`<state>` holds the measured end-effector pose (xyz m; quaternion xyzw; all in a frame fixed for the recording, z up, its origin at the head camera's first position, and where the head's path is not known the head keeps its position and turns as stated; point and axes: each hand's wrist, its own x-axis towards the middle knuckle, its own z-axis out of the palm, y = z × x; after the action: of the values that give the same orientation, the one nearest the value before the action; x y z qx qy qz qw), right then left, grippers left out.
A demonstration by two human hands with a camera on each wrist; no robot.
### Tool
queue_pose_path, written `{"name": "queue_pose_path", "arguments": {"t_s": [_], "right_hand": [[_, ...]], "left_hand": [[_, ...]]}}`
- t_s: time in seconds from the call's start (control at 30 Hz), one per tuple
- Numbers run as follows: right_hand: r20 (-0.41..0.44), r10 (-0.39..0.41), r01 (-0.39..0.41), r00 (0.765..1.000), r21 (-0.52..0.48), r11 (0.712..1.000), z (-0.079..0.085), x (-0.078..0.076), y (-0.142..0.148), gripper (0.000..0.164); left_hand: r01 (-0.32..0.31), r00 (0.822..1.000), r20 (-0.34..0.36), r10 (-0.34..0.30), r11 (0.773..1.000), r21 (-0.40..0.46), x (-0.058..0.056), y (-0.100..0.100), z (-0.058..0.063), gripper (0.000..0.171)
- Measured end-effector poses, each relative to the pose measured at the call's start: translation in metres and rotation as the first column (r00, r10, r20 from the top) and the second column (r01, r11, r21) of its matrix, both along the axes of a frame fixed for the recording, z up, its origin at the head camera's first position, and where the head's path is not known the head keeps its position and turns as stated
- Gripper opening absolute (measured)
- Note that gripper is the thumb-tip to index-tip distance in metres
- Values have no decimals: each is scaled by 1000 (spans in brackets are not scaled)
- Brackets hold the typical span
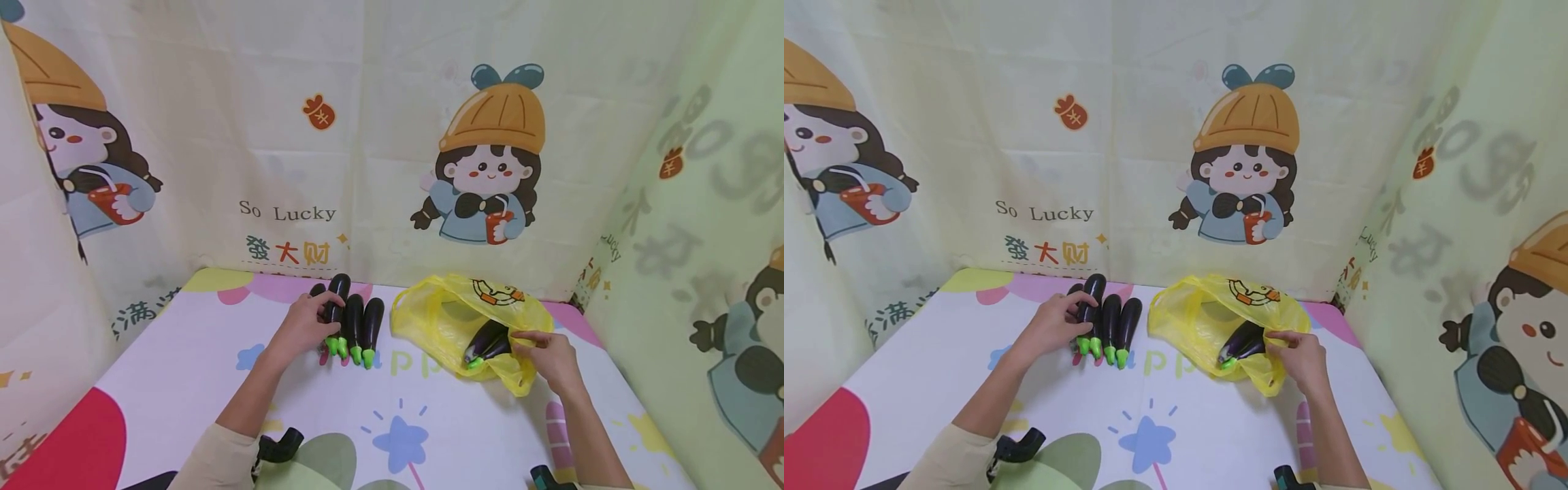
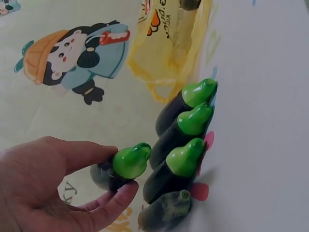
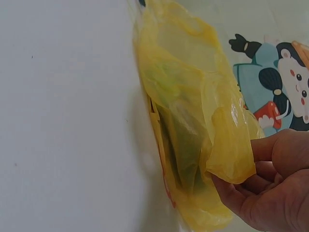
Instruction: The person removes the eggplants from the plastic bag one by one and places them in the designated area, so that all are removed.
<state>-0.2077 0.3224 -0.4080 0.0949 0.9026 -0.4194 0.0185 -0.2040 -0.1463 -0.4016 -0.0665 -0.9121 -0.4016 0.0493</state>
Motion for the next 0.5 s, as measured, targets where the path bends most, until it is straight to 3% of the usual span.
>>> {"name": "queue_pose_path", "arguments": {"t_s": [0.23, 0.5], "right_hand": [[-17, 13, -12, 1000, 14, 1000, 2, 0, 1, 35], [-5, 15, -15, 1000, 0, 1000, 3, 0, 0, 35]], "left_hand": [[-43, 999, -5, 43, 998, -52, -5, -12, 2, 35], [-103, 995, 10, 104, 993, -55, -6, -26, -1, 34]]}}
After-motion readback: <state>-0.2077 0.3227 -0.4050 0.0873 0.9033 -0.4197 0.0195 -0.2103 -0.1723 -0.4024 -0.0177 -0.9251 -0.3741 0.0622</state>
